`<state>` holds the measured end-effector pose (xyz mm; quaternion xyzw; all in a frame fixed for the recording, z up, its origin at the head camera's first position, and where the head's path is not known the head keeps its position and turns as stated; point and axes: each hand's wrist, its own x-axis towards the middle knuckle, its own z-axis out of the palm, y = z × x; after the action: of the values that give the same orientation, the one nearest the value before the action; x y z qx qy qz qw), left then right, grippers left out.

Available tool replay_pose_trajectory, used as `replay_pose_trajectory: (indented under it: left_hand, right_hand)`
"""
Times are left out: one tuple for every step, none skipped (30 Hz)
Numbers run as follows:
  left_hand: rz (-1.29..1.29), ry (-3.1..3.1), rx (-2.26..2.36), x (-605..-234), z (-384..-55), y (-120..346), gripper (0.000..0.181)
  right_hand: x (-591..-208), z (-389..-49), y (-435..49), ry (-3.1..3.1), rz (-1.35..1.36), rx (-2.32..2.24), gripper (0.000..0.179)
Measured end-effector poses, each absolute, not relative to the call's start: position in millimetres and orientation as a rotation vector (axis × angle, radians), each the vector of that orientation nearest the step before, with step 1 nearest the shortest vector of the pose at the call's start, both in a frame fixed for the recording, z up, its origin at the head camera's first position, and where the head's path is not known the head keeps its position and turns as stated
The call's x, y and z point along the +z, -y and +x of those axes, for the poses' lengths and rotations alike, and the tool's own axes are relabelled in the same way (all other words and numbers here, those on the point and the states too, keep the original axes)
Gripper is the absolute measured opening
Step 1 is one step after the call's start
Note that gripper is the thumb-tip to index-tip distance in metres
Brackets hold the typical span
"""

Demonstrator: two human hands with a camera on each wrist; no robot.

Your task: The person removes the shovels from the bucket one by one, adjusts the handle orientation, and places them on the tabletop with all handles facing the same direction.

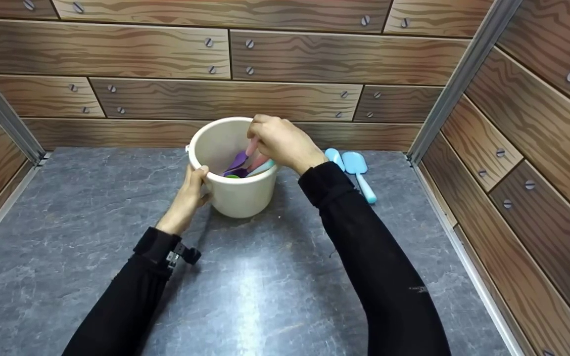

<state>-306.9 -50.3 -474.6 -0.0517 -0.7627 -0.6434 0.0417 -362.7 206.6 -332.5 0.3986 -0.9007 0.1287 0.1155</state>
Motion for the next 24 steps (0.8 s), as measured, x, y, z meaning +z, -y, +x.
replay_pose_trajectory:
  left_hand:
    - [-0.158, 2.334, -1.968, -474.9, -307.2, 50.2, 0.088]
    - [-0.158, 2.336, -1.964, -475.2, -307.4, 50.1, 0.088]
    - [-0.156, 2.339, -1.961, -475.3, -307.5, 49.9, 0.088]
    - [-0.154, 2.340, -1.961, -475.3, -307.4, 49.9, 0.088]
    - [-0.152, 2.343, -1.960, -474.9, -306.9, 49.9, 0.087]
    - [-0.150, 2.344, -1.960, -474.6, -306.5, 49.9, 0.087]
    - [-0.151, 2.344, -1.959, -474.3, -306.2, 50.0, 0.087]
    - [-0.150, 2.343, -1.960, -473.8, -305.6, 50.0, 0.087]
    - [-0.151, 2.341, -1.963, -473.4, -305.4, 50.0, 0.087]
    - [-0.151, 2.339, -1.964, -473.2, -305.1, 50.2, 0.087]
    - [-0.151, 2.339, -1.963, -473.1, -305.1, 50.2, 0.087]
    - [-0.153, 2.338, -1.961, -473.4, -305.5, 50.1, 0.087]
    - [-0.155, 2.337, -1.958, -473.6, -305.8, 50.1, 0.087]
    - [-0.154, 2.338, -1.956, -473.8, -306.0, 50.2, 0.087]
    - [-0.156, 2.337, -1.954, -474.2, -306.4, 50.1, 0.087]
    - [-0.158, 2.336, -1.950, -474.7, -306.8, 50.2, 0.086]
    - [-0.158, 2.335, -1.949, -475.1, -307.1, 50.2, 0.086]
    - [-0.157, 2.337, -1.948, -475.4, -307.4, 50.2, 0.085]
    - [-0.155, 2.338, -1.949, -475.8, -307.4, 50.3, 0.085]
    - [-0.154, 2.338, -1.950, -476.0, -307.6, 50.3, 0.085]
    - [-0.154, 2.339, -1.952, -476.3, -307.7, 50.4, 0.085]
    - [-0.152, 2.339, -1.955, -476.4, -307.4, 50.4, 0.086]
    - [-0.150, 2.340, -1.957, -476.5, -307.1, 50.4, 0.086]
    - [-0.154, 2.339, -1.959, -476.8, -307.1, 50.3, 0.086]
  right_hand:
    - [-331.1, -361.8, -206.9, 2.630, 1.173, 0.381, 0.026]
    - [-329.6, -360.9, -207.1, 2.620, 1.177, 0.387, 0.025]
    - [-328.2, -360.1, -207.3, 2.611, 1.183, 0.398, 0.024]
    - [-326.8, -359.1, -207.7, 2.600, 1.189, 0.408, 0.024]
    - [-325.4, -358.3, -208.2, 2.590, 1.193, 0.417, 0.023]
    - [-324.0, -357.6, -208.8, 2.582, 1.195, 0.424, 0.023]
    - [-322.3, -356.8, -209.3, 2.576, 1.196, 0.428, 0.023]
    - [-320.6, -356.0, -209.9, 2.573, 1.192, 0.431, 0.023]
    - [-319.0, -355.4, -210.8, 2.571, 1.190, 0.433, 0.023]
    - [-317.4, -354.8, -211.9, 2.569, 1.181, 0.428, 0.023]
    - [-316.0, -354.7, -213.1, 2.563, 1.175, 0.431, 0.024]
    - [-314.5, -354.2, -214.2, 2.558, 1.169, 0.428, 0.023]
    - [-313.0, -353.6, -215.5, 2.553, 1.161, 0.426, 0.023]
    - [-311.9, -353.2, -217.0, 2.546, 1.157, 0.425, 0.022]
    - [-311.1, -352.9, -218.5, 2.536, 1.156, 0.425, 0.022]
    - [-310.2, -352.6, -219.9, 2.528, 1.153, 0.422, 0.021]
    - [-309.5, -352.4, -221.2, 2.518, 1.156, 0.424, 0.020]
    - [-308.6, -351.9, -222.5, 2.510, 1.155, 0.419, 0.019]
    - [-307.9, -351.6, -223.8, 2.500, 1.156, 0.421, 0.018]
    - [-307.1, -351.1, -224.9, 2.491, 1.158, 0.424, 0.017]
    - [-306.6, -350.6, -226.1, 2.482, 1.156, 0.427, 0.016]
    - [-305.9, -350.0, -227.2, 2.477, 1.152, 0.430, 0.016]
    - [-305.3, -349.6, -228.1, 2.468, 1.150, 0.439, 0.015]
    - [-304.6, -348.6, -229.0, 2.464, 1.144, 0.440, 0.016]
